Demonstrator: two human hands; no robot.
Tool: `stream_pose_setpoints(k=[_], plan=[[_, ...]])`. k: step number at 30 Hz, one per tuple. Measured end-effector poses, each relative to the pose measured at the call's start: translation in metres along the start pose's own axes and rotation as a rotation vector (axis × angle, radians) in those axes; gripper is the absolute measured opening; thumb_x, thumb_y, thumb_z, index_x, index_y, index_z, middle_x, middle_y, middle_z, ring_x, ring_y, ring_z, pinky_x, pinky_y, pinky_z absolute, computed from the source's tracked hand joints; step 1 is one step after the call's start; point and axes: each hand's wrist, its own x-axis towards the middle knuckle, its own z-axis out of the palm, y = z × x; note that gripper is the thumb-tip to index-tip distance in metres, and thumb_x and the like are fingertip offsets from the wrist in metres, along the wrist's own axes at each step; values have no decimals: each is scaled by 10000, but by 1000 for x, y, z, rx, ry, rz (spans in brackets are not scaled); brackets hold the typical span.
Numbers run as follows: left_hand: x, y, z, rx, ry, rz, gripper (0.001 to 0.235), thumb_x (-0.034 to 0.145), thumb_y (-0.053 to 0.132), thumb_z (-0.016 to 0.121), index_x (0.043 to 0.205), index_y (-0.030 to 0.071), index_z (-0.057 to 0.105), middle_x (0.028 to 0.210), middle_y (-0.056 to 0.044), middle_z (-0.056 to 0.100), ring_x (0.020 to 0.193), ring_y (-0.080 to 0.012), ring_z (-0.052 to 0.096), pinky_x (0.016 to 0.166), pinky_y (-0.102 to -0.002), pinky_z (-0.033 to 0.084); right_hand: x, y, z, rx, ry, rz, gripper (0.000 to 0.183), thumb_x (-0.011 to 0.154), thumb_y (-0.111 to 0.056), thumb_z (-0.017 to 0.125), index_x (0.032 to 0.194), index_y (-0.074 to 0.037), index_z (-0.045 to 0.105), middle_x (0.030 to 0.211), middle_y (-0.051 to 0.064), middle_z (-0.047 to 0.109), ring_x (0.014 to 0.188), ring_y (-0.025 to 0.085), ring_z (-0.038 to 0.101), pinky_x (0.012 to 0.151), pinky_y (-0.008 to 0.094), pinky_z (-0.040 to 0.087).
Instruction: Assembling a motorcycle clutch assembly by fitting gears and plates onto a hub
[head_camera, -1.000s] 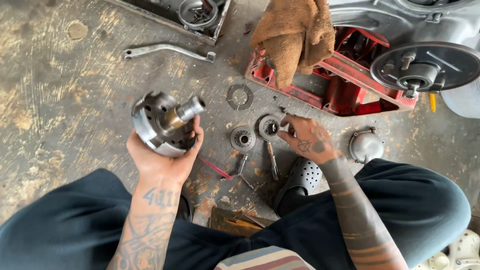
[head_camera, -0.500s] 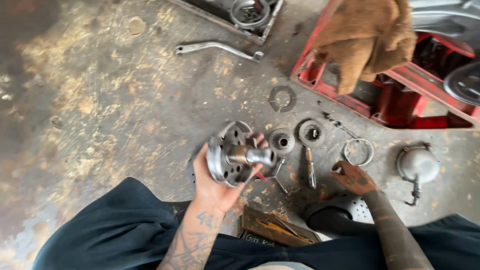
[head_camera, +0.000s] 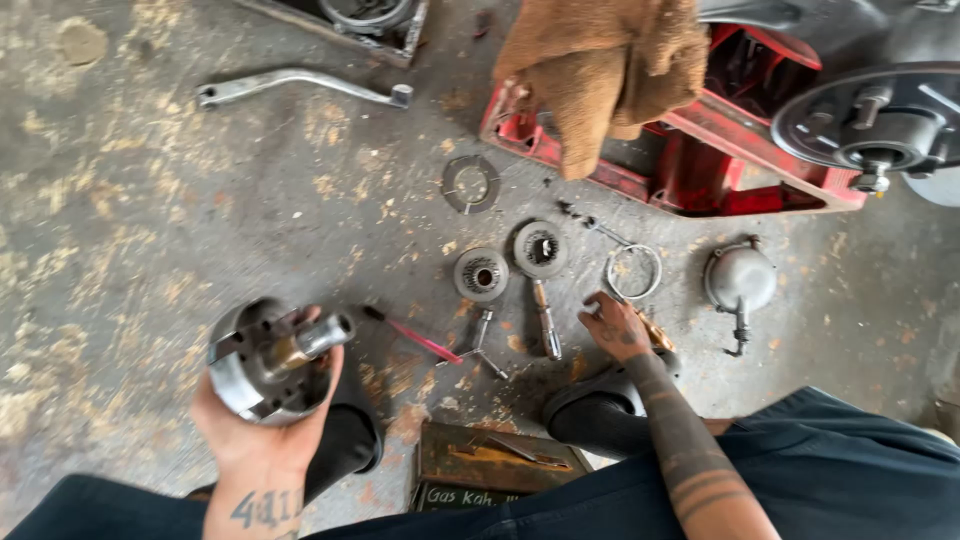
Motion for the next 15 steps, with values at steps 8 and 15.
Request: stream_pose_setpoints(k=[8,15], plan=[[23,-15,-1,160,44,21,592,960,354,230,1399,114,546,1308,-98,645,1245,-208,663,1015,-452,536,43,-84,45,-100,487,-392,520,855,-198,729,1331,-68,562,1238,140,570,1068,311,556,922,442,479],[34,5,-5,-34,90,139,569,1011,408,285,1281,54,638,1221,-106,694,1269,-277,678,955,-499,552,71,-135,63,588,331,-560,631,819,-139,797,1355,27,508,1196,132,564,1054,253,589,949,364,511]])
